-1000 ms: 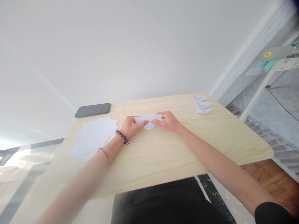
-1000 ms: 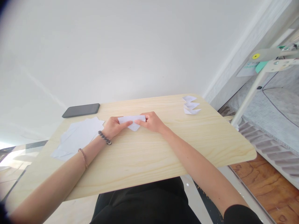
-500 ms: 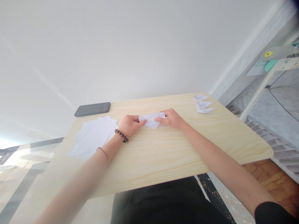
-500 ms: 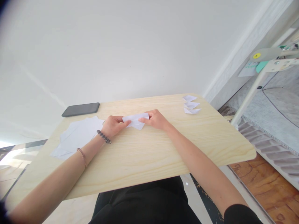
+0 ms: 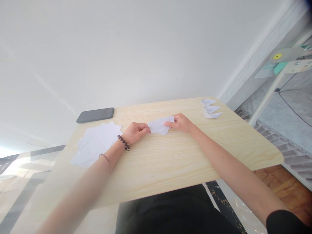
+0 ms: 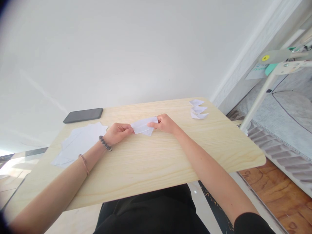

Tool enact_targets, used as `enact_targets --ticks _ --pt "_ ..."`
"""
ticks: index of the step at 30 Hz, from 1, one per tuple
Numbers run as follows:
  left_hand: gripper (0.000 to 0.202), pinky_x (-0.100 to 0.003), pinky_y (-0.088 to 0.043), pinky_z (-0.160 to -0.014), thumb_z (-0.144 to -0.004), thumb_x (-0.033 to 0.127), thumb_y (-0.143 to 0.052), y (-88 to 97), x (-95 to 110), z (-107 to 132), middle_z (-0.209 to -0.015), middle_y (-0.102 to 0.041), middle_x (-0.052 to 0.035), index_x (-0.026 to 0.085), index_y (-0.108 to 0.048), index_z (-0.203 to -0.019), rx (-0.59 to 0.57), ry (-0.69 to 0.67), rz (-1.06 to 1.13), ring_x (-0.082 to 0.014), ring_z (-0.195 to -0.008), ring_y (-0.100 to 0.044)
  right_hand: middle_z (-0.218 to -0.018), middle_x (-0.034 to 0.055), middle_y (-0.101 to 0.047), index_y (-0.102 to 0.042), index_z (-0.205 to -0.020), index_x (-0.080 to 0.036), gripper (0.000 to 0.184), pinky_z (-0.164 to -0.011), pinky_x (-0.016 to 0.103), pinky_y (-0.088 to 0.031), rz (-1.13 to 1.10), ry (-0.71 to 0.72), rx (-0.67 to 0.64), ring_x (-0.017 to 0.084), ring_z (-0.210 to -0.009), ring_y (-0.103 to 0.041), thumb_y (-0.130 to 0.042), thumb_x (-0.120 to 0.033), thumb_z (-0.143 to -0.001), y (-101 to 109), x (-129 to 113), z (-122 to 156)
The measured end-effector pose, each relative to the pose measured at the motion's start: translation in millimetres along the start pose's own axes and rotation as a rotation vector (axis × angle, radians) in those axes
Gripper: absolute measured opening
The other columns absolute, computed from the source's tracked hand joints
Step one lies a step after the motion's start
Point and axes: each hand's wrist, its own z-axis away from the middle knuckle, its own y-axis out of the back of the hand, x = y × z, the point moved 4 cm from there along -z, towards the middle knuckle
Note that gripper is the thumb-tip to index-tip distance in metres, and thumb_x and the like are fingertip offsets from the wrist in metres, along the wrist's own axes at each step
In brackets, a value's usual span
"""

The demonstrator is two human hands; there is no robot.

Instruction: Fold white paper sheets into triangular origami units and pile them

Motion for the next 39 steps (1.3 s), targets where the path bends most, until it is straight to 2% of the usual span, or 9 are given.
enact_targets --ticks 4,7,11,14,18,22,25,33,39 --pt "0.03 -0.023 -0.04 -0.06 -0.073 0.039 -0.048 -2.8 0 -3 -0.072 -0.063 -0.0009 0.015 -0.064 -0.077 0.002 -0.037 0.096 -0.0142 -0.066 -0.054 -0.058 0.0006 -0.052 -0.061 -0.065 -0.011 0.038 -0.047 0.021 -0.033 -0.009 0.001 0.061 0.01 -0.053 -0.044 -0.057 -0.049 -0.064 -8 1 -2" --pt "0.035 -0.023 -0.041 -0.059 -0.07 0.044 -0.054 -5.5 -3 -4 -0.079 -0.065 -0.003 0.014 -0.063 -0.086 0.078 -0.004 0.173 -0.016 -0.069 -0.057 -0.057 0.0 -0.05 -0.058 -0.062 -0.012 0.036 -0.046 0.02 -0.031 -0.004 0.032 0.115 0.01 -0.053 -0.043 -0.056 -0.048 -0.065 -19 -6 -3" --pt "0.035 -0.022 -0.041 -0.055 -0.066 0.047 -0.059 -5.3 -1 -3 -0.072 -0.065 -0.0022 0.014 -0.065 -0.079 0.179 0.051 0.175 -0.0154 -0.065 -0.057 -0.054 -0.0022 -0.044 -0.054 -0.059 -0.013 0.033 -0.046 0.019 -0.027 0.031 0.118 0.138 0.007 -0.051 -0.038 -0.055 -0.045 -0.067 -32 -19 -3" --pt "0.033 -0.021 -0.039 -0.05 -0.064 0.046 -0.061 -3.9 1 -1 -0.062 -0.063 -0.0004 0.014 -0.066 -0.069 0.18 0.098 0.161 -0.0133 -0.058 -0.055 -0.05 -0.0036 -0.037 -0.048 -0.052 -0.014 0.033 -0.044 0.019 -0.023 0.091 0.142 0.134 0.006 -0.049 -0.032 -0.053 -0.042 -0.068 -33 -23 -2" --pt "0.031 -0.021 -0.041 -0.053 -0.063 0.045 -0.064 -1.5 0 -1 -0.069 -0.066 -0.0016 0.014 -0.067 -0.068 0.17 0.118 0.195 -0.0147 -0.062 -0.057 -0.046 -0.0039 -0.038 -0.049 -0.048 -0.013 0.033 -0.042 0.019 -0.022 0.126 0.137 0.055 0.005 -0.045 -0.031 -0.051 -0.039 -0.069 -28 -21 -3" --pt "0.03 -0.022 -0.043 -0.055 -0.062 0.044 -0.065 -0.8 -3 -3 -0.078 -0.068 -0.003 0.015 -0.068 -0.071 0.158 0.125 0.234 -0.017 -0.069 -0.059 -0.05 -0.001 -0.054 -0.061 -0.059 -0.012 0.027 -0.044 0.019 -0.029 0.096 0.067 -0.062 0.007 -0.045 -0.043 -0.049 -0.033 -0.07 -23 -15 -3" --pt "0.029 -0.022 -0.043 -0.052 -0.062 0.043 -0.065 -1.3 -5 -3 -0.077 -0.068 -0.0033 0.015 -0.067 -0.07 0.149 0.133 0.244 -0.017 -0.067 -0.059 -0.056 0.0008 -0.061 -0.065 -0.064 -0.012 0.025 -0.047 0.019 -0.033 0.089 0.064 -0.127 0.008 -0.048 -0.048 -0.047 -0.029 -0.071 -21 -15 -2" --pt "0.029 -0.025 -0.045 -0.059 -0.062 0.04 -0.066 -2.8 -7 -5 -0.081 -0.068 -0.0048 0.014 -0.068 -0.074 0.113 0.104 0.332 -0.0175 -0.071 -0.06 -0.065 0.0049 -0.066 -0.065 -0.074 -0.011 0.031 -0.048 0.019 -0.038 -0.016 -0.036 -0.332 0.007 -0.05 -0.051 -0.046 -0.034 -0.078 -16 -11 3" --pt "0.03 -0.028 -0.046 -0.065 -0.063 0.04 -0.065 -3.2 -8 -6 -0.086 -0.068 -0.0063 0.014 -0.067 -0.076 0.083 0.095 0.359 -0.0199 -0.077 -0.06 -0.079 0.0089 -0.067 -0.062 -0.077 -0.01 0.029 -0.052 0.021 -0.043 -0.124 -0.052 -0.413 0.009 -0.059 -0.058 -0.047 -0.034 -0.079 -15 -9 5"
